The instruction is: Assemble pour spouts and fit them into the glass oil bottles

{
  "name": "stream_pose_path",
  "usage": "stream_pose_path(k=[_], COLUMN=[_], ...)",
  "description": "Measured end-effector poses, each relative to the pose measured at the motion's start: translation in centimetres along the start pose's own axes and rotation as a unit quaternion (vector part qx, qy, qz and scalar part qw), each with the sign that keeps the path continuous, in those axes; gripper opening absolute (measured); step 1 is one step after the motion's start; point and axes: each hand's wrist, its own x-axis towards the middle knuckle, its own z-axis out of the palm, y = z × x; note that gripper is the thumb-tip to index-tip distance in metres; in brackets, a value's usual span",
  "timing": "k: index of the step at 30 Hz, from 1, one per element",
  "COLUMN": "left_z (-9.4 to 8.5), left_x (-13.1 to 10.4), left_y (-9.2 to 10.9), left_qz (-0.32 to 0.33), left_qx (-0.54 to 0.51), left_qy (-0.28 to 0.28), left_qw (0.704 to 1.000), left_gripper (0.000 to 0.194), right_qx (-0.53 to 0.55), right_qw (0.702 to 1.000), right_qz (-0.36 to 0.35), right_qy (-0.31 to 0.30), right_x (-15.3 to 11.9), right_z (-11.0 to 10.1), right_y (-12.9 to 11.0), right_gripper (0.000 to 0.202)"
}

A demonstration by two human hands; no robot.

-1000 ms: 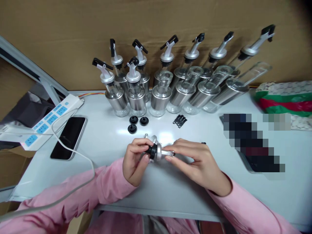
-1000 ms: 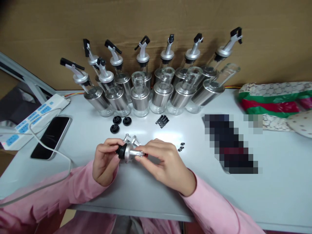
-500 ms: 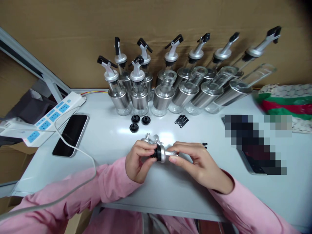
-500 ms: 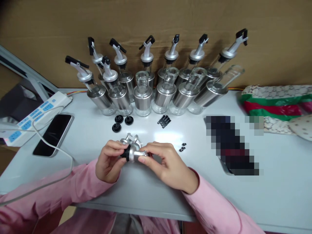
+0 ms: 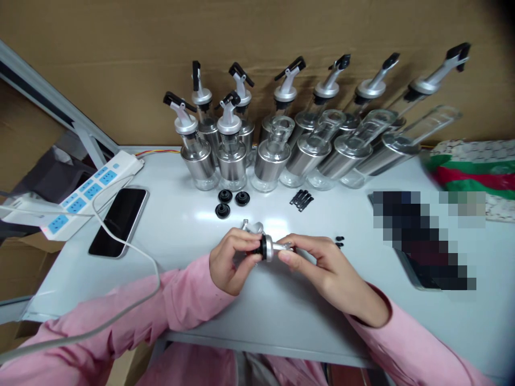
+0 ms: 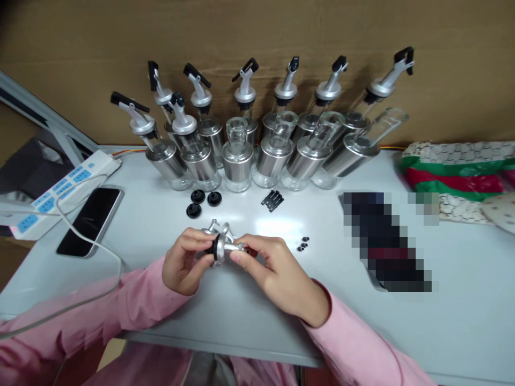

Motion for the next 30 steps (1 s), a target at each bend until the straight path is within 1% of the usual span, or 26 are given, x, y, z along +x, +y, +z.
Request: stream_pose_path(k=[4, 7, 11, 13, 16, 18, 20, 22, 23, 24, 26, 28, 30], left_z=[0.5, 0.6, 0.3, 0.2, 0.2, 0.1, 0.0, -0.2, -0.3, -0.4, -0.5, -0.4, -0.2], left_x=[0.4, 0.4, 0.3, 0.2, 0.3, 0.4, 0.6, 0.8, 0.9, 0.9, 0.9, 0.8, 0.6], left_y=[0.1, 0.2, -0.1, -0.3, -0.5, -0.5, -0.3, 0.1, 0.2, 0.4, 0.5, 0.5, 0.3], left_qz=[0.006, 0.010, 0.015, 0.010, 0.005, 0.011, 0.021, 0.029, 0.034, 0.039, 0.044, 0.026, -0.005], left_qx=[-0.080, -0.101, -0.062, -0.056, -0.054, -0.045, -0.029, -0.008, 0.002, 0.009, 0.017, 0.006, -0.022], left_qy=[0.014, 0.013, 0.003, 0.001, 0.002, -0.004, -0.017, -0.037, -0.049, -0.062, -0.083, -0.078, -0.057], left_qw=[0.997, 0.995, 0.998, 0.998, 0.999, 0.999, 0.999, 0.999, 0.998, 0.997, 0.995, 0.997, 0.998], left_gripper=[0.031, 0.031, 0.022, 0.019, 0.017, 0.015, 0.014, 0.013, 0.013, 0.014, 0.015, 0.017, 0.021], right_qx=[0.069, 0.095, 0.038, 0.010, -0.010, 0.015, 0.085, 0.166, 0.197, 0.219, 0.240, 0.240, 0.226], right_qw=[0.997, 0.995, 0.995, 0.995, 0.996, 0.997, 0.994, 0.982, 0.975, 0.970, 0.965, 0.965, 0.970], right_qz=[0.027, 0.039, 0.063, 0.064, 0.061, 0.067, 0.075, 0.076, 0.078, 0.080, 0.089, 0.093, 0.085], right_qy=[-0.019, -0.004, 0.065, 0.077, 0.069, 0.048, 0.001, -0.049, -0.064, -0.069, -0.062, -0.045, -0.032], right_x=[-0.1, -0.1, 0.1, 0.1, -0.1, -0.3, -0.4, -0.5, -0.5, -0.4, -0.3, -0.3, -0.3], right_z=[0.2, 0.4, 0.8, 0.9, 1.0, 1.0, 1.0, 1.0, 1.0, 1.0, 1.1, 1.1, 1.2], right_y=[-0.2, 0.2, 0.7, 0.8, 0.8, 0.7, 0.6, 0.5, 0.5, 0.5, 0.5, 0.6, 0.7], right_gripper=[0.041, 0.041, 0.023, 0.020, 0.020, 0.026, 0.029, 0.030, 0.031, 0.031, 0.033, 0.034, 0.035])
